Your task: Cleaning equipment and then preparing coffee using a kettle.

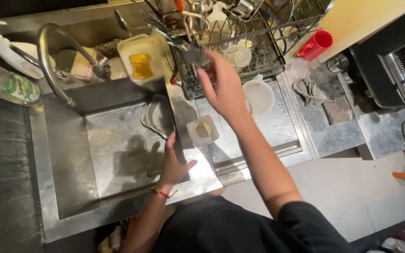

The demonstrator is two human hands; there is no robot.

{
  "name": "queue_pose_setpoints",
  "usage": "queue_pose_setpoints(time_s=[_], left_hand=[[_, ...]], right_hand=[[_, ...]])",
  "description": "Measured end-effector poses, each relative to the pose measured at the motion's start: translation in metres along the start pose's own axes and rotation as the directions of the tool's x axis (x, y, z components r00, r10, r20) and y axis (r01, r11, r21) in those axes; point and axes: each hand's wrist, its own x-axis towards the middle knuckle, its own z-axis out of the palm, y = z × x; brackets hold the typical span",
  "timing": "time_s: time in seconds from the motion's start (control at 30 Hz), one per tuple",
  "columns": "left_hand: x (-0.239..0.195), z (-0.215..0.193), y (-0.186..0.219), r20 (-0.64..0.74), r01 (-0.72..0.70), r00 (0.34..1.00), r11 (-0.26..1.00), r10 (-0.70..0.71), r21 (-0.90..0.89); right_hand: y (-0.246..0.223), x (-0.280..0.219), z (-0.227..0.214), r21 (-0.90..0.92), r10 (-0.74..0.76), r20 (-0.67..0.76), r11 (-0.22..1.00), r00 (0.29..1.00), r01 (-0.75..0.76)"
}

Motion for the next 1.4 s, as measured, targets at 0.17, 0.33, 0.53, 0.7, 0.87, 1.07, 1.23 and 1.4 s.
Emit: queue_pose_setpoints(time_s=[0.17,0.33,0.53,0.7,0.87,1.07,1.23,1.4], left_hand=[[0.046,0.01,0.016,0.065,-0.208,0.978,0.968,0.2,0.141],[0.052,-0.033,-0.029,-0.211,-0.008,0.968,0.83,-0.133,-0.558],[-0.027,-0.152,-0.171,-0.256,-0.277,0.566,0.112,-0.784,-0.954],[-0.04,-0.157,-0.136,-0.193,-0.27,0.693,-0.001,-0.694,-0.963],[-0.034,-0.136,-0.081,-0.267,-0.279,0.825,0.051,-0.499,-0.959],[-0.027,-0.138,-0.142,-0.241,-0.318,0.75,-0.016,-0.616,-0.948],[-0.02,-0.071,-0.11,-0.26,-0.466,0.624,-0.085,-0.737,-0.881],[0.002,0.061,0.023,-0.126,-0.205,0.681,-0.023,-0.721,-0.978]], right_hand=[[0.064,-0.122,-0.035,0.16,0.209,-0.005,0.966,0.978,-0.205],[0.163,-0.155,-0.093,-0.071,0.575,0.003,0.816,0.818,-0.574],[0.187,-0.14,-0.102,-0.343,0.24,0.509,0.937,0.827,-0.062],[0.227,-0.152,-0.135,-0.276,0.292,0.316,0.939,0.903,-0.207],[0.281,-0.134,-0.23,-0.243,0.338,-0.064,0.907,0.939,-0.343],[0.421,-0.14,-0.249,-0.321,0.308,-0.456,0.818,0.835,-0.477],[0.477,-0.165,-0.22,-0.324,0.471,-0.401,0.729,0.786,-0.602],[0.365,-0.169,-0.186,-0.189,0.458,-0.248,0.842,0.854,-0.506]])
